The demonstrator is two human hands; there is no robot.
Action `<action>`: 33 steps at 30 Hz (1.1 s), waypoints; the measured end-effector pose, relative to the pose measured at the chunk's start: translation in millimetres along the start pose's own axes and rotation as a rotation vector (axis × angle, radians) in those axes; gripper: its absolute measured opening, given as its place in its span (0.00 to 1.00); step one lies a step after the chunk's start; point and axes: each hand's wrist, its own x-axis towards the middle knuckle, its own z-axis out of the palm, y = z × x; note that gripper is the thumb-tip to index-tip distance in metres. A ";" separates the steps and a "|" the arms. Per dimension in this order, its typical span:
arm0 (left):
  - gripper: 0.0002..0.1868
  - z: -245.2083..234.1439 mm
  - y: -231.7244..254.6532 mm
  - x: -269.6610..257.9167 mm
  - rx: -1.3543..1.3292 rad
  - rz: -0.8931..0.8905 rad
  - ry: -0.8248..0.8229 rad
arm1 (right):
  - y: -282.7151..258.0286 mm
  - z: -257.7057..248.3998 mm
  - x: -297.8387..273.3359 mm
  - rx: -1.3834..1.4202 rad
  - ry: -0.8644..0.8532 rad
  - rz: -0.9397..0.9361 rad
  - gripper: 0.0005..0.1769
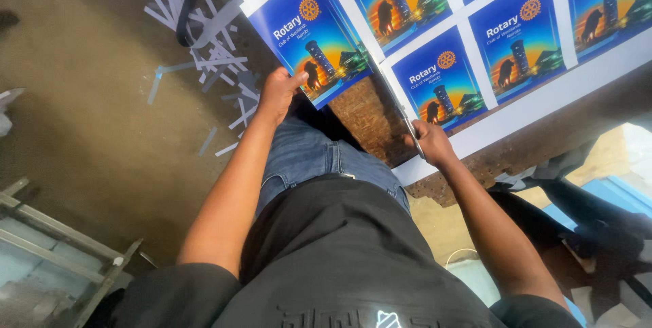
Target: The person uses scissors to cut individual printed posters from a large sheet laid on a wooden workbench. They separate each poster along the printed grid lines and set the cut pieces aside while continuing to trim the remaining sheet.
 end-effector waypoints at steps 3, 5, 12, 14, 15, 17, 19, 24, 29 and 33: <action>0.15 5.1 9.6 -4.9 0.001 -0.005 0.001 | 8.7 0.2 5.4 -0.005 -0.005 0.008 0.16; 0.15 1.6 5.8 -3.9 -0.001 -0.009 0.000 | 3.0 -1.8 2.5 -0.025 -0.015 0.010 0.16; 0.15 10.7 17.3 -10.9 -0.003 -0.013 -0.005 | -37.8 -9.2 -5.2 -0.072 -0.035 0.006 0.17; 0.16 -3.2 0.1 -0.6 0.004 -0.013 -0.006 | -47.1 -9.7 -3.3 -0.054 -0.027 0.000 0.17; 0.16 -9.7 -6.8 6.5 0.013 -0.012 -0.008 | -52.7 -10.3 -0.9 -0.033 -0.018 -0.005 0.18; 0.16 1.7 9.6 -2.4 0.020 -0.010 -0.019 | -57.8 -11.2 -0.8 -0.015 -0.016 -0.015 0.18; 0.16 6.6 15.9 -7.5 0.025 -0.012 -0.026 | -52.7 -8.9 1.0 0.003 -0.020 -0.022 0.18; 0.16 2.0 7.8 -3.4 0.004 -0.013 -0.028 | -16.3 0.9 14.0 0.000 -0.007 -0.015 0.17; 0.17 -10.2 -9.9 7.6 0.002 -0.020 -0.038 | -26.8 -2.1 8.5 -0.052 -0.009 -0.010 0.17; 0.16 -14.1 -14.5 11.7 0.008 -0.015 -0.027 | -52.1 -8.7 3.7 -0.063 -0.026 0.003 0.19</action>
